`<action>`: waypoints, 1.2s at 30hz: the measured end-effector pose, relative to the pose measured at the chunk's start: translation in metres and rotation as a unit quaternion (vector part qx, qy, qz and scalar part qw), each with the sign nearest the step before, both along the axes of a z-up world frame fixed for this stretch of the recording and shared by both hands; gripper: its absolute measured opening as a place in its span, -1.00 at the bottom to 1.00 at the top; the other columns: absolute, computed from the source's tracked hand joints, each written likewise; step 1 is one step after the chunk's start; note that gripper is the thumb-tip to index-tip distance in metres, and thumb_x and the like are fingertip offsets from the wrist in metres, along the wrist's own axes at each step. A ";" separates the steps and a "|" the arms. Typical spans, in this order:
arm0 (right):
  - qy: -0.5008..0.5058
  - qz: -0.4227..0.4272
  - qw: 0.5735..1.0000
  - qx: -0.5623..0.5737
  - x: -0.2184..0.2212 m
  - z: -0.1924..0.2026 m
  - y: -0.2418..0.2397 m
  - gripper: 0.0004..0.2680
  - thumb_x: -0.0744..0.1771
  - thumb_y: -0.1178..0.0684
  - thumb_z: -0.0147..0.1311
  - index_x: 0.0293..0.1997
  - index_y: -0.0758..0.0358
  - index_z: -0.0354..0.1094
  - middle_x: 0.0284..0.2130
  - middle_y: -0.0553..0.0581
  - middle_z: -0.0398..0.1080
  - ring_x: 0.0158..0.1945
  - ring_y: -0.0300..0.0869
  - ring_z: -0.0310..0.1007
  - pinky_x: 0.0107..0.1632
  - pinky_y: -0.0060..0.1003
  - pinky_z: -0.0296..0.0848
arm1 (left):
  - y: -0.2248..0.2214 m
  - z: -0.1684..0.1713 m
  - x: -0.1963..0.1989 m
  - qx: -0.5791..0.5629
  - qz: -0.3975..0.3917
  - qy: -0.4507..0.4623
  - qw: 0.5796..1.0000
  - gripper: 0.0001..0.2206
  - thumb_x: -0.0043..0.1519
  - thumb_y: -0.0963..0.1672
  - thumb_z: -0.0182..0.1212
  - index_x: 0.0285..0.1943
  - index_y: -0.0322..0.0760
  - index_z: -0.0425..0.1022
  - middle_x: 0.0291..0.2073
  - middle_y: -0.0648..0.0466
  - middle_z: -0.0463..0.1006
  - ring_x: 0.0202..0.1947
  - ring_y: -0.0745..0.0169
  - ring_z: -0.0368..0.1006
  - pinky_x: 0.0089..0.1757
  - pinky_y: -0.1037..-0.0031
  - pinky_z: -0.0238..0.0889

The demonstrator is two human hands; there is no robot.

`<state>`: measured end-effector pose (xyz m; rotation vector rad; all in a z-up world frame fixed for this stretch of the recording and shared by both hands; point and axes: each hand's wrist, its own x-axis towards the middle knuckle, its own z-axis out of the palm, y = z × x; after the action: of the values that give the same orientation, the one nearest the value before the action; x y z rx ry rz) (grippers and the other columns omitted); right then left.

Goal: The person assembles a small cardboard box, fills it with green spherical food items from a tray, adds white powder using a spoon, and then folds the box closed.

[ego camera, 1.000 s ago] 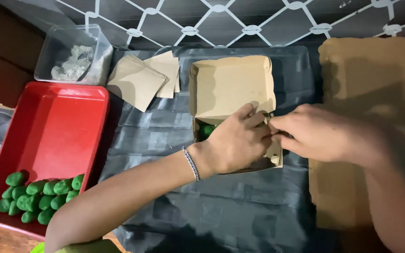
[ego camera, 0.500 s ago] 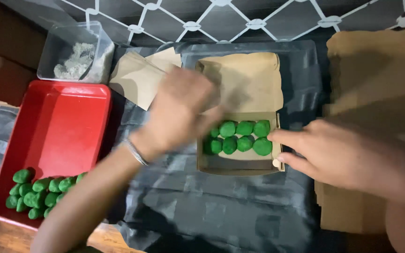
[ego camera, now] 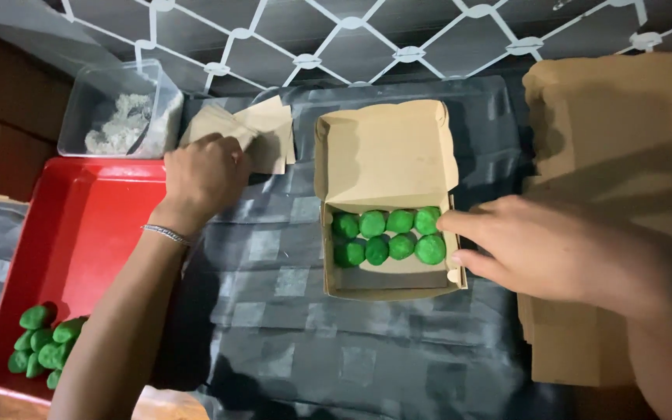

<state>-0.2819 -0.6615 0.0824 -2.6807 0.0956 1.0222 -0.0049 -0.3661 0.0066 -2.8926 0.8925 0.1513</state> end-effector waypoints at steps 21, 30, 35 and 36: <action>-0.005 0.030 0.999 -0.032 -0.002 0.005 0.013 -0.76 0.40 -0.23 -0.14 0.18 -0.22 0.22 -0.23 -0.11 0.57 -0.29 -0.13 0.63 -0.17 -0.11 0.45 | 0.002 0.004 -0.018 -0.060 0.002 0.041 0.997 -0.58 0.25 0.17 0.13 0.00 -0.07 0.63 0.04 0.08 0.56 -0.12 -0.17 0.56 -0.31 -0.04 0.42; -0.018 0.051 0.997 -0.053 -0.009 0.004 0.016 -0.81 0.40 -0.27 -0.13 0.10 -0.27 0.20 -0.34 -0.17 0.52 -0.41 -0.11 0.53 -0.24 -0.10 0.38 | 0.068 0.012 0.027 -0.214 -0.096 -0.249 0.940 -0.78 0.27 -0.11 0.42 0.05 -0.24 0.63 -0.09 -0.04 0.58 -0.19 0.02 0.49 -0.24 0.30 0.37; 0.008 0.031 0.999 -0.041 -0.004 0.000 0.016 -0.70 0.39 -0.27 -0.12 0.28 -0.27 0.19 -0.17 -0.15 0.60 -0.23 -0.07 0.63 -0.10 -0.07 0.47 | 0.086 0.020 0.012 -0.289 -0.053 -0.187 0.937 -0.98 0.35 -0.21 0.28 -0.12 -0.21 0.57 -0.29 0.04 0.48 -0.32 0.14 0.43 -0.35 0.24 0.25; 0.008 0.030 0.999 -0.041 -0.002 0.000 0.017 -0.70 0.39 -0.27 -0.12 0.28 -0.27 0.19 -0.17 -0.15 0.60 -0.23 -0.07 0.63 -0.10 -0.07 0.47 | 0.079 0.018 -0.004 -0.290 -0.054 -0.187 0.937 -0.98 0.35 -0.21 0.28 -0.12 -0.21 0.57 -0.29 0.04 0.48 -0.32 0.14 0.43 -0.35 0.24 0.25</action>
<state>-0.2842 -0.6447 0.0827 -2.7652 0.0625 1.0801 -0.0089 -0.2869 0.0243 -3.1821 1.1664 -0.7751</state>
